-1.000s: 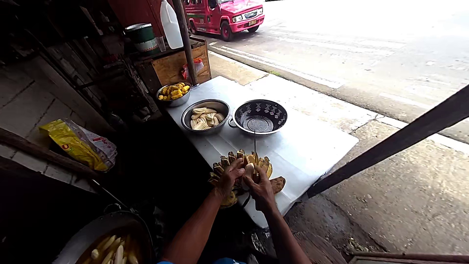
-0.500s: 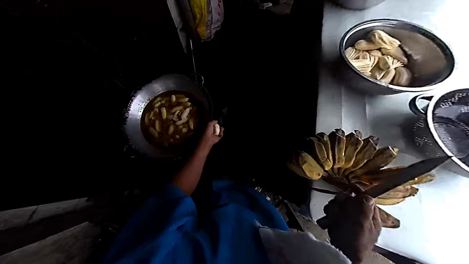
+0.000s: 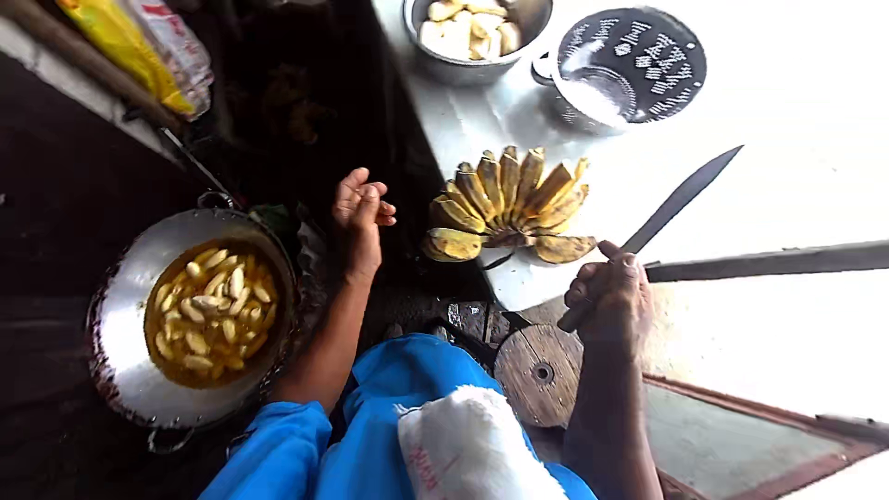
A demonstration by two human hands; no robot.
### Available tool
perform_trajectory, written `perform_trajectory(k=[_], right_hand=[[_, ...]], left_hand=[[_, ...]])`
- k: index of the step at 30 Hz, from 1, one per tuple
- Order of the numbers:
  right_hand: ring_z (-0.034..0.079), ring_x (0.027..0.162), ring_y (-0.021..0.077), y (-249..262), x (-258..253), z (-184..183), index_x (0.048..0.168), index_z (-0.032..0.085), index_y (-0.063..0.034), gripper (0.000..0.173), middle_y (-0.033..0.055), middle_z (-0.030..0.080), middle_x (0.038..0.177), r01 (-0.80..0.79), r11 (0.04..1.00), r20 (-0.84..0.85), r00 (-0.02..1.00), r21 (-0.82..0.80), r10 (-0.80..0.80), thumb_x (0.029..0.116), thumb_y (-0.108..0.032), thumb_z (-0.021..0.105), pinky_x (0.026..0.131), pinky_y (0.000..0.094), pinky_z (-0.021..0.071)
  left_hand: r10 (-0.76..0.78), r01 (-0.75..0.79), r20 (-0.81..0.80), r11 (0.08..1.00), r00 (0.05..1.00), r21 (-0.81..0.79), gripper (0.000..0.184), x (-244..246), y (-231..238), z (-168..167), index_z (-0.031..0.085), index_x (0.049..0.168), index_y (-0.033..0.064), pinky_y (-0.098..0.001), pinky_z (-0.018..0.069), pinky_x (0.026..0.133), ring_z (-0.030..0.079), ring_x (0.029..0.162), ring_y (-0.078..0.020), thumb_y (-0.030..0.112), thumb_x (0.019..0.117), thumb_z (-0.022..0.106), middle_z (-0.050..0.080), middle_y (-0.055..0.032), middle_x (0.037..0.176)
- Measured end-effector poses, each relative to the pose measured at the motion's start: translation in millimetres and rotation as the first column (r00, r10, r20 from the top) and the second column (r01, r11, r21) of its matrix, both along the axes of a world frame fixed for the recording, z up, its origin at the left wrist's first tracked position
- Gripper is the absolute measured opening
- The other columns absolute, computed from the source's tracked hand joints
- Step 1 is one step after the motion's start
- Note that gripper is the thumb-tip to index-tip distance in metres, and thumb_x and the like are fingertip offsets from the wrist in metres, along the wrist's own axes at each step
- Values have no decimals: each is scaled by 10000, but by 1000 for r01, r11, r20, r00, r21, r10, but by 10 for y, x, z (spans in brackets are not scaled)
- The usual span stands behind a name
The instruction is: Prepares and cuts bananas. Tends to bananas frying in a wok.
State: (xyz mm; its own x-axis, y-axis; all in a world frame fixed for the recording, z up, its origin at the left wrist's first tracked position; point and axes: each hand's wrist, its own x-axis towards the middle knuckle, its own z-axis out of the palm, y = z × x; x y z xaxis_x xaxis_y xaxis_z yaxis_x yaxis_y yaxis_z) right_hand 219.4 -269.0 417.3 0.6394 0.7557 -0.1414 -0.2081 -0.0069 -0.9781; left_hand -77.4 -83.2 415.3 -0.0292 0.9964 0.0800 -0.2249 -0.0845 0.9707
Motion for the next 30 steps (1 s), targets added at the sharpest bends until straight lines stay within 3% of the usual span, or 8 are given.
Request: perform_trajectory(k=[4, 8, 12, 16, 20, 24, 27, 30], right_hand=[[556, 517, 94, -345, 141, -123, 1377, 533, -174, 441, -24, 614, 745, 105, 994, -12, 994, -36, -106, 1113, -433, 294, 455, 262, 510], [538, 506, 86, -684, 151, -241, 1393, 526, -157, 443, -11, 624, 767, 182, 980, -21, 983, -76, -184, 1121, -396, 270, 450, 246, 492], [554, 489, 90, -966, 128, -422, 1392, 486, -95, 436, 5, 631, 757, 213, 977, -86, 973, -21, -214, 1129, -332, 232, 444, 239, 509], [550, 474, 92, -1143, 103, -607, 1372, 480, -53, 432, 4, 623, 728, 233, 971, -125, 963, -52, -238, 1132, -301, 219, 431, 240, 503], [543, 472, 92, -1153, 134, -698, 1363, 492, -37, 412, 8, 611, 715, 220, 971, -170, 958, -90, -232, 1132, -277, 249, 433, 239, 504], [544, 471, 88, -1086, 216, -687, 1370, 492, -31, 410, 18, 614, 711, 179, 982, -187, 964, -65, -188, 1127, -271, 265, 428, 231, 499], [552, 478, 89, -1054, 298, -708, 1366, 495, -19, 411, 19, 616, 709, 139, 989, -191, 971, -40, -144, 1128, -264, 265, 437, 232, 507], [554, 488, 93, -976, 382, -695, 1366, 506, -31, 407, 19, 612, 714, 107, 993, -199, 973, -49, -115, 1131, -268, 274, 443, 235, 509]], left_hand=[[-494, 641, -475, 737, 728, 215, 314, 1485, -464, -102, 645, 1269, -64, -384, 596, 933, 704, 1051, -223, 47, 985, 573, 695, -190, 1191], [-290, 873, -923, 480, 253, 88, 592, 2583, -765, -419, 523, 1483, 44, -483, 398, 1167, 491, 1398, -351, 223, 946, 694, 521, -210, 1497], [4, 828, -995, 554, 98, 83, 677, 2935, -874, -711, 527, 1461, 29, -500, 476, 1030, 571, 1248, -384, 299, 881, 751, 618, -206, 1329], [-11, 931, -998, 359, 66, 57, 465, 2749, -758, -723, 668, 1255, 83, -488, 522, 949, 610, 1146, -368, 266, 846, 790, 646, -179, 1206], [21, 944, -995, 316, 95, 96, 473, 2701, -734, -824, 649, 1285, 95, -497, 511, 969, 651, 1102, -356, 274, 863, 766, 688, -166, 1125], [-272, 824, -915, 558, 297, 101, 511, 2866, -685, -691, 637, 1313, 6, -542, 502, 982, 652, 1132, -363, 284, 892, 718, 692, -209, 1174], [-559, 641, -523, 767, 643, -33, 398, 2992, -350, -75, 599, 1286, -44, -446, 554, 920, 675, 999, -259, 189, 969, 658, 684, -195, 1103], [-433, 432, -1, 900, 901, -60, 254, 2940, 99, 650, 592, 1152, -8, -353, 582, 721, 653, 766, -181, 215, 1060, 512, 661, -121, 908]])
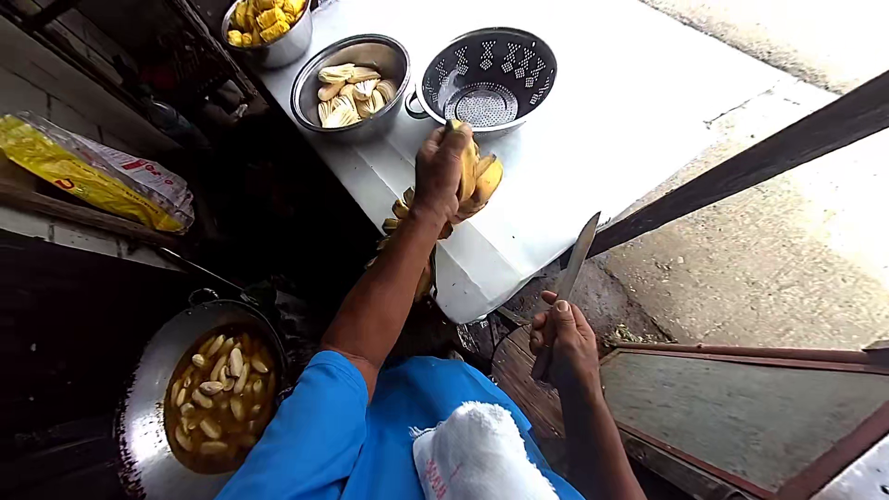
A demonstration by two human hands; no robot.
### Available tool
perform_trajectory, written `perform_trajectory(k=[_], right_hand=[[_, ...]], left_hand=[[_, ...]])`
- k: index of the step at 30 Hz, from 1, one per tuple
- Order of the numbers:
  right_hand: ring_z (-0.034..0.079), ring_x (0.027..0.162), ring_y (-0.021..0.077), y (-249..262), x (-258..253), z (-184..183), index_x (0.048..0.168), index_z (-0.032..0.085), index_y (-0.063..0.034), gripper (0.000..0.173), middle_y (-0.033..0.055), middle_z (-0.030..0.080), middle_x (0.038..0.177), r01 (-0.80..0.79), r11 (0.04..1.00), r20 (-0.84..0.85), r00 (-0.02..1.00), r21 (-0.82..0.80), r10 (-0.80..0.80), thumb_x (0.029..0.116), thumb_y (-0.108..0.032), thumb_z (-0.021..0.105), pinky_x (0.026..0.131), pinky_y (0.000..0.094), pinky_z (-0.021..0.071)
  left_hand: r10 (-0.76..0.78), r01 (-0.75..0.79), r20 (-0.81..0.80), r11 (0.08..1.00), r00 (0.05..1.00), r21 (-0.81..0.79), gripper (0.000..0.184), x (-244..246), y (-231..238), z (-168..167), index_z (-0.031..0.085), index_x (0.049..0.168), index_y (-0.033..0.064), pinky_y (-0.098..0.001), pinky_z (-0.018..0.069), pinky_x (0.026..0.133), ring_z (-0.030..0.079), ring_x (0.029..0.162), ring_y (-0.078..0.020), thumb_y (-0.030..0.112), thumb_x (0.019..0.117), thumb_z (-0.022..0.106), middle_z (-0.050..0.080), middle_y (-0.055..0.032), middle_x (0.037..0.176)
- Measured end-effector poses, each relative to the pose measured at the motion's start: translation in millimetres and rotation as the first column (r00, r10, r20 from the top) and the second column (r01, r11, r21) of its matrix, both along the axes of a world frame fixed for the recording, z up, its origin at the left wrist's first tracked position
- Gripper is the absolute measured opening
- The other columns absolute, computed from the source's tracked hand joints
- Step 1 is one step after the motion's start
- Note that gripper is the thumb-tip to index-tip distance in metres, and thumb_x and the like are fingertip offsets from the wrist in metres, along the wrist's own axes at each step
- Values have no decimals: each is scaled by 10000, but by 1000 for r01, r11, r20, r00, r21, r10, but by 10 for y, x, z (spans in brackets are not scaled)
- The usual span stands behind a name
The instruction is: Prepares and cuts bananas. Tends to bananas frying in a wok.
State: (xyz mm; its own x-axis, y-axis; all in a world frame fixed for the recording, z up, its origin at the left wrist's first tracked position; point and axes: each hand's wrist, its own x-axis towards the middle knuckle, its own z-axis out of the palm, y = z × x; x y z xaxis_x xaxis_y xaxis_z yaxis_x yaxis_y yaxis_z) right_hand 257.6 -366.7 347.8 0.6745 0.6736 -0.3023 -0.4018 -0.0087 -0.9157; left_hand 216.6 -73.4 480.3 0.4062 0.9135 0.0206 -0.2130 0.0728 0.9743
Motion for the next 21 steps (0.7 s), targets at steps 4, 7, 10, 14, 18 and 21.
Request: perform_trajectory(k=[4, 7, 10, 14, 18, 21], right_hand=[[557, 488, 103, 122, 151, 72, 1366, 510, -38, 407, 25, 621, 728, -14, 1000, 26, 1000, 25, 13, 1132, -275, 277, 438, 247, 511], [560, 496, 99, 169, 259, 143, 1376, 501, -54, 414, 15, 619, 732, -11, 999, 52, 999, 40, 9, 1129, -294, 271, 448, 245, 513], [568, 493, 99, 155, 313, 116, 1389, 494, -46, 432, 10, 623, 731, -15, 999, 67, 998, 36, 13, 1126, -302, 268, 441, 243, 518], [562, 491, 100, 186, 254, 60, 1375, 492, -45, 411, 10, 617, 728, -48, 998, 64, 997, -30, 50, 1127, -291, 276, 439, 243, 515], [567, 520, 101, 397, 99, 101, 1432, 415, -51, 393, 14, 606, 765, -148, 988, 134, 979, -50, 153, 1110, -255, 319, 460, 246, 521], [569, 561, 104, 660, -26, 288, 1527, 335, -54, 483, 26, 622, 823, -257, 961, 291, 916, -103, 276, 1071, -204, 386, 504, 251, 520]], left_hand=[[305, -197, 339, 928, 890, -316, 314, -493, 532, 383, 496, 1132, 84, -397, 585, 694, 631, 763, -217, 364, 1084, 363, 595, -112, 928], [516, -338, 223, 774, 827, -536, 445, -868, 582, -245, 504, 1187, 84, -509, 564, 749, 640, 867, -281, 475, 1052, 341, 615, -161, 1018], [555, -404, 28, 638, 831, -656, 536, -1114, 399, -975, 454, 1415, 84, -574, 514, 933, 593, 1161, -326, 478, 1068, 342, 568, -193, 1322], [470, -337, 17, 657, 882, -675, 470, -1278, 171, -1277, 448, 1452, 116, -552, 514, 986, 564, 1249, -326, 396, 1075, 470, 535, -171, 1402], [395, -256, 80, 722, 915, -643, 458, -1404, 246, -1363, 452, 1452, 93, -485, 552, 971, 612, 1195, -300, 226, 1038, 596, 570, -173, 1364], [317, -273, 20, 846, 948, -458, 459, -1447, 255, -1333, 486, 1380, -4, -428, 582, 923, 664, 1085, -265, 58, 966, 675, 630, -188, 1255]])
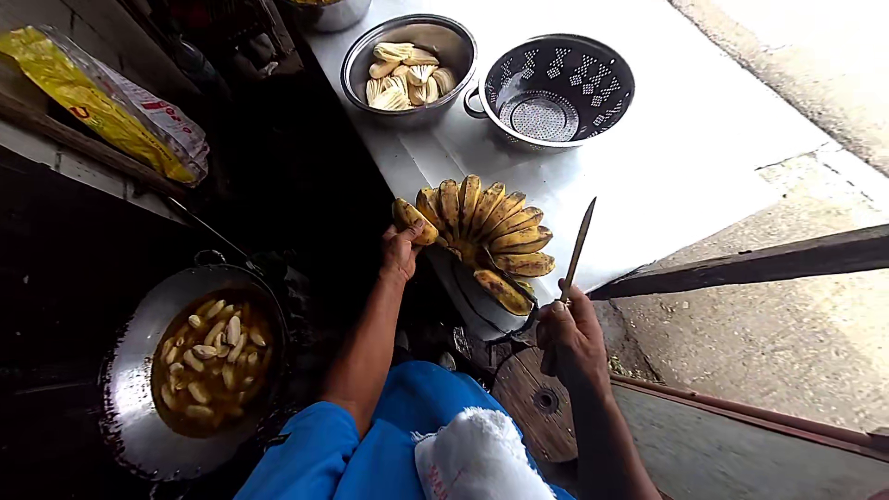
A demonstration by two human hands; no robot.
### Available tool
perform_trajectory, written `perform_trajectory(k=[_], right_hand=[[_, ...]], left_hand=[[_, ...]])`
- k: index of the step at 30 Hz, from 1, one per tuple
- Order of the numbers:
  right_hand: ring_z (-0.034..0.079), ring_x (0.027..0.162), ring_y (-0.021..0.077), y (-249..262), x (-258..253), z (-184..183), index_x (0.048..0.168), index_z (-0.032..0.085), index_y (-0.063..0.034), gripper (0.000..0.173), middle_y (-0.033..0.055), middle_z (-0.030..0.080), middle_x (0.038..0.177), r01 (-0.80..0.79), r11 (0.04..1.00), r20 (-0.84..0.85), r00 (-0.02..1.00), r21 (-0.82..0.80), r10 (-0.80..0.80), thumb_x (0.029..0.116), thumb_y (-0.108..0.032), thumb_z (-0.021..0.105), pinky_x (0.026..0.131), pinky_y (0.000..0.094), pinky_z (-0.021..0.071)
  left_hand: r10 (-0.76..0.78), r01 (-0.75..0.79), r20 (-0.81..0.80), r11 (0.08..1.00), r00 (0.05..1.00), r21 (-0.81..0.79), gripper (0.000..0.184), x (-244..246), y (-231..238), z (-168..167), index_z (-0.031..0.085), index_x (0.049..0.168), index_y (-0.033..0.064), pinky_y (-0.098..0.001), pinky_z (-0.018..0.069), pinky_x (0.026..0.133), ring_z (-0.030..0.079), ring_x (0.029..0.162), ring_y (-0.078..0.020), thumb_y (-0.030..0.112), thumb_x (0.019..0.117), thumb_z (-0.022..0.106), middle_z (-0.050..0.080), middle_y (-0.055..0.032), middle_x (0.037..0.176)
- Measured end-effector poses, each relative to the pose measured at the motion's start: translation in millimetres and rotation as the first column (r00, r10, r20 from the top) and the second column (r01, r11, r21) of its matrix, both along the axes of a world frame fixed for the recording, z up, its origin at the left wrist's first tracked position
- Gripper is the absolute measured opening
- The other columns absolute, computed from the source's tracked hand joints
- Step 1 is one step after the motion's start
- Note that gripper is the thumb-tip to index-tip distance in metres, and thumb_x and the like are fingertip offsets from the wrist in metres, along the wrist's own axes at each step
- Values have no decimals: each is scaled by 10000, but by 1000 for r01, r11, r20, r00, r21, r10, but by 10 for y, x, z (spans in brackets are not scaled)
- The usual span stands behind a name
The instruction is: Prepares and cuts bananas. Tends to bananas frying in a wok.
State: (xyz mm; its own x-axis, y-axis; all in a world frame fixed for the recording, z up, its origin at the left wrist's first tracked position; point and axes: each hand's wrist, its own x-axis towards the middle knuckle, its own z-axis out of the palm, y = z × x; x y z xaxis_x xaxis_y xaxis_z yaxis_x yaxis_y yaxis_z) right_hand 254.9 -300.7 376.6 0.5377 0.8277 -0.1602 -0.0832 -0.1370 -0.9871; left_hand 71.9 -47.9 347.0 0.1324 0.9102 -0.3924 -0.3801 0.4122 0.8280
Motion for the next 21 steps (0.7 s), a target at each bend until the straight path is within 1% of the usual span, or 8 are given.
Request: perform_trajectory(k=[5, 8, 10, 12, 14, 16, 18, 21], right_hand=[[641, 649, 168, 597, -148, 274, 1588, 380, -233, 527, 72, 684, 894, -237, 940, 339, 887, -246, 312, 1071, -264, 481, 617, 372, 574], [656, 725, 279, 949, -254, 336, 1567, 424, -210, 487, 122, 681, 877, -242, 901, 595, 685, -359, 421, 1087, -275, 477, 706, 554, 549], [669, 754, 317, 1093, -308, 400, 1546, 452, -189, 465, 135, 692, 894, -207, 905, 681, 602, -371, 416, 1093, -288, 468, 717, 599, 541], [679, 786, 316, 1139, -308, 455, 1531, 472, -183, 455, 143, 705, 942, -148, 933, 703, 621, -327, 345, 1093, -304, 460, 726, 601, 545], [682, 797, 288, 1126, -239, 483, 1534, 465, -226, 463, 149, 707, 999, -56, 950, 643, 724, -308, 251, 1094, -368, 440, 732, 566, 560], [601, 644, 205, 1054, -158, 467, 1526, 469, -236, 481, 97, 650, 893, 42, 961, 545, 830, -275, 120, 1083, -417, 426, 592, 445, 538], [517, 525, 136, 935, -132, 460, 1518, 450, -180, 484, 29, 559, 740, 119, 964, 463, 886, -238, 5, 1090, -401, 403, 487, 343, 491], [491, 477, 88, 724, -113, 385, 1506, 383, -81, 456, -22, 495, 670, 206, 949, 385, 917, -239, -102, 1111, -306, 343, 451, 277, 477]], left_hand=[[-161, 197, -134, 920, 978, 337, 470, -50, 85, 7, 565, 1295, -66, -385, 584, 960, 693, 1065, -224, -27, 865, 750, 686, -189, 1181], [-215, 257, -152, 898, 965, 358, 505, -51, 169, 31, 568, 1324, -60, -373, 580, 972, 692, 1080, -208, -30, 859, 763, 689, -183, 1191], [-213, 248, -143, 919, 967, 307, 524, -32, 133, 13, 543, 1363, -37, -392, 578, 974, 684, 1098, -225, 29, 890, 759, 676, -186, 1225], [-245, 266, -159, 956, 956, 125, 583, -63, -77, 26, 474, 1447, 65, -457, 575, 944, 656, 1129, -269, 237, 956, 737, 630, -168, 1310], [-295, 287, -93, 953, 951, -92, 606, -43, -302, 42, 462, 1446, 133, -492, 568, 902, 651, 1100, -290, 388, 962, 721, 621, -147, 1306], [-319, 316, 16, 929, 948, -190, 559, 52, -441, 10, 485, 1425, 92, -517, 563, 900, 646, 1108, -309, 353, 982, 703, 621, -171, 1305], [-368, 360, 0, 909, 930, -208, 591, 82, -488, 42, 462, 1437, 87, -545, 536, 922, 603, 1170, -323, 352, 973, 716, 591, -182, 1341], [-382, 379, 51, 874, 923, -305, 719, 122, -506, 205, 404, 1491, 152, -593, 508, 934, 550, 1248, -361, 409, 921, 760, 530, -184, 1425]])
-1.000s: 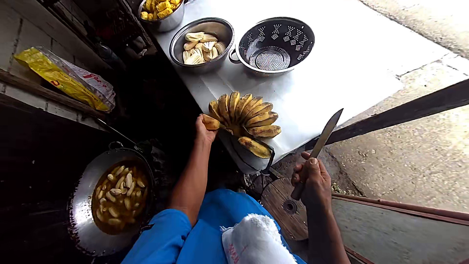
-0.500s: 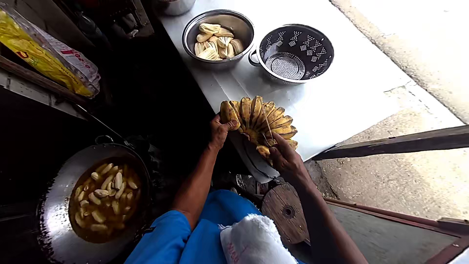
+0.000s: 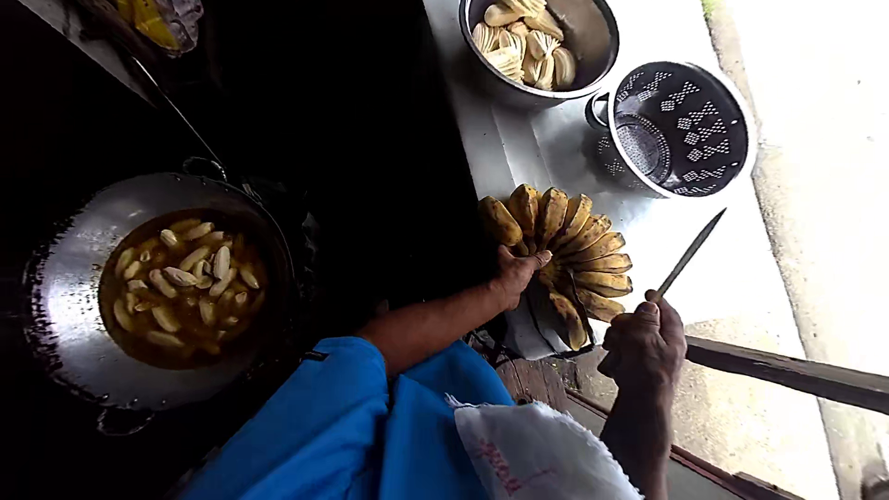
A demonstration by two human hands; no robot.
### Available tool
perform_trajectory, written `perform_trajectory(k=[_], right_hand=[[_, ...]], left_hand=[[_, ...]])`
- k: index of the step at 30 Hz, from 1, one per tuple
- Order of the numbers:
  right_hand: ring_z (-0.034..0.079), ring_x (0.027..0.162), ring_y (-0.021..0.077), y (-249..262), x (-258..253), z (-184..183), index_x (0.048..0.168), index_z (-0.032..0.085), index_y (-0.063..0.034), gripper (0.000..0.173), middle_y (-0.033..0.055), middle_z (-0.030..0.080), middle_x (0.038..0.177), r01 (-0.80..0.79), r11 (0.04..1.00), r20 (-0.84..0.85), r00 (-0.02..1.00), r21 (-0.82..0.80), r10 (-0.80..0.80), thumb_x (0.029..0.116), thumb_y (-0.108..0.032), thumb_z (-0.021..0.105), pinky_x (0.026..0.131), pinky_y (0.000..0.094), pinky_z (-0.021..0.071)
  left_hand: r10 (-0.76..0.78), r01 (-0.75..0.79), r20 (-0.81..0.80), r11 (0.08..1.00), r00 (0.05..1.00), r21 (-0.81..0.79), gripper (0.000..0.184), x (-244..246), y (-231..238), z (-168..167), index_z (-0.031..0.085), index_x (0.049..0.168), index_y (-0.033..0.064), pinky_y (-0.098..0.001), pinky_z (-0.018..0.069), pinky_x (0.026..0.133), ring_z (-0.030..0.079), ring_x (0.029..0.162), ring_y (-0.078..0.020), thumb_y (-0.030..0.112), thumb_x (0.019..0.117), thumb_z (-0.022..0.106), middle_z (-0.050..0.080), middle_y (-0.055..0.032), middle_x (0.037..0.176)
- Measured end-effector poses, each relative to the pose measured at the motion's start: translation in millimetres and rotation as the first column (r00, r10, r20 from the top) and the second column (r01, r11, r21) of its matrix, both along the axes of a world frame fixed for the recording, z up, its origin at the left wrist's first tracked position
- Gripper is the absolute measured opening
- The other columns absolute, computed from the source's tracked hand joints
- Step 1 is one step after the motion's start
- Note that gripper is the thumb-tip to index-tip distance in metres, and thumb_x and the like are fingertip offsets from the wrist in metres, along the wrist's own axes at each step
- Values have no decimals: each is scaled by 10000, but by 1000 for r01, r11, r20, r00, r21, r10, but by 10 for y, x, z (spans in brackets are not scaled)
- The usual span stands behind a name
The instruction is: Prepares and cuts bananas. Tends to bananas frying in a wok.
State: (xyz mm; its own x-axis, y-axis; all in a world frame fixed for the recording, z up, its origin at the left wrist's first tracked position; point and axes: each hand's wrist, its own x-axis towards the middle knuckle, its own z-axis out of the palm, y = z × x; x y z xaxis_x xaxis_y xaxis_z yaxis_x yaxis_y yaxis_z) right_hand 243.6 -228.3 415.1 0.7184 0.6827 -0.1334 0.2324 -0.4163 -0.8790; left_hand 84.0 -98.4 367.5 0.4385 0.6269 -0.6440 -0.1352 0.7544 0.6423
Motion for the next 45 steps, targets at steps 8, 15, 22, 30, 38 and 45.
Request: perform_trajectory(k=[8, 15, 22, 30, 38, 45], right_hand=[[530, 471, 61, -164, -125, -15, 1455, 410, -59, 416, -45, 550, 677, 93, 995, 47, 995, -34, -92, 1114, -288, 345, 439, 242, 487], [534, 463, 53, 48, -194, 129, 1393, 435, -69, 341, -69, 533, 652, 91, 996, 33, 995, 2, -91, 1122, -243, 325, 439, 226, 496], [543, 471, 56, 188, -173, 296, 1424, 421, -41, 365, -63, 539, 672, -5, 1000, 103, 995, -11, 6, 1123, -228, 333, 448, 227, 511], [604, 679, 141, 807, 51, -147, 1523, 386, -37, 537, 114, 626, 967, -125, 914, 346, 899, -386, 269, 1041, -244, 500, 618, 351, 544], [539, 1308, 427, 1735, 298, -781, 1532, 417, -83, 512, 251, 557, 1404, -73, 826, 607, 643, -559, 468, 1046, -240, 461, 1072, 609, 427], [558, 1331, 241, 1754, 437, -1182, 1486, 481, -40, 473, 156, 595, 1408, 71, 884, 803, 457, -462, 383, 1045, -210, 449, 1127, 361, 419]], left_hand=[[-13, 19, 63, 996, 998, -91, 470, 237, -5, 202, 593, 1303, 19, -471, 534, 876, 622, 1072, -280, 264, 938, 760, 641, -188, 1224], [82, -81, 68, 997, 994, -4, 646, 551, -35, 132, 459, 1427, 28, -466, 554, 926, 635, 1139, -288, 119, 883, 797, 619, -203, 1290], [32, -26, 100, 998, 994, -58, 442, -123, 109, 135, 553, 1325, 33, -478, 553, 762, 639, 996, -303, 52, 900, 671, 640, -189, 1177], [211, -218, -68, 969, 975, -114, 325, -1396, 435, -258, 584, 1166, 5, -402, 570, 678, 650, 844, -227, 16, 845, 631, 644, -144, 1000], [397, -451, -316, 884, 862, -119, 309, -1918, 719, -1074, 554, 1147, -2, -397, 576, 604, 653, 784, -231, -3, 845, 619, 631, -148, 995], [347, -487, -521, 859, 780, -158, 350, -1458, 1109, -2578, 589, 1291, 8, -470, 579, 784, 653, 957, -276, 164, 984, 653, 646, -191, 1139]])
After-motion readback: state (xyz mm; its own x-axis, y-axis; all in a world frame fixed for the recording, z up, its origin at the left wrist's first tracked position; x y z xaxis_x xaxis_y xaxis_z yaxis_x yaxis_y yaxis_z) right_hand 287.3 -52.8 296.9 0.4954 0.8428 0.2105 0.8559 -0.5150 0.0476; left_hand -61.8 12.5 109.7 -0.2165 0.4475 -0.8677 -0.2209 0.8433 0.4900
